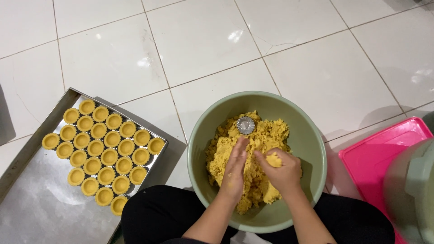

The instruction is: Forming tart shells by rolling dough into balls and pressing them into metal molds on a baking tray.

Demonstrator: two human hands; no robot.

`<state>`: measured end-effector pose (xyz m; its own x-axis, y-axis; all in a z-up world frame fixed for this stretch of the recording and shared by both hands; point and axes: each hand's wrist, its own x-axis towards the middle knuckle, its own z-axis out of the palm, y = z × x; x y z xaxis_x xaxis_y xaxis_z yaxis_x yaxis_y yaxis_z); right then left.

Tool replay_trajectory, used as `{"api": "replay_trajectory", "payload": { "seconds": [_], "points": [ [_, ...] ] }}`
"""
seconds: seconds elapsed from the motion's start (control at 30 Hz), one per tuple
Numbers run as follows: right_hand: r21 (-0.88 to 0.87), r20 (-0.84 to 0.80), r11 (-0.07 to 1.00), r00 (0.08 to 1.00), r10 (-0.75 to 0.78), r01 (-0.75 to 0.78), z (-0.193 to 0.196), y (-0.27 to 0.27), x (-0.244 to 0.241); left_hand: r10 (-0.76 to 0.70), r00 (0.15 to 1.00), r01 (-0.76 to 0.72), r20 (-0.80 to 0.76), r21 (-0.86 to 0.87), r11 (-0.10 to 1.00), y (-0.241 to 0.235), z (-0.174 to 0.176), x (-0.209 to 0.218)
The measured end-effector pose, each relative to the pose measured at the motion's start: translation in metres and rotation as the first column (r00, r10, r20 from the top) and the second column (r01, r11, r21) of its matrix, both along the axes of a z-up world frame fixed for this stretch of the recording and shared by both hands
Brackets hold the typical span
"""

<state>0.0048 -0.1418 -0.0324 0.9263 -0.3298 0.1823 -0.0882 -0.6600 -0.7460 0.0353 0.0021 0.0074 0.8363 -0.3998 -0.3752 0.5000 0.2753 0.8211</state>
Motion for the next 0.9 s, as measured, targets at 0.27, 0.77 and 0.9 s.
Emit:
{"api": "replay_trajectory", "payload": {
  "seconds": [0.27, 0.77, 0.9],
  "points": [
    [0.257, -0.505, 0.963, 0.839, 0.205, -0.081, 0.039, 0.000, -0.011, -0.227, 0.974, 0.195, 0.016, 0.453, 0.870, 0.014, -0.009, 0.025],
    [0.716, -0.283, 0.692, 0.868, 0.409, -0.092, 0.036, -0.026, -0.015, 0.127, 0.938, -0.190, -0.323, -0.173, 0.966, 0.012, -0.040, 0.021],
    [0.400, -0.467, 0.916, 0.861, 0.202, 0.002, 0.050, 0.015, 0.005, 0.219, 0.903, -0.295, -0.370, -0.164, 0.941, 0.002, -0.014, 0.016]
  ]
}}
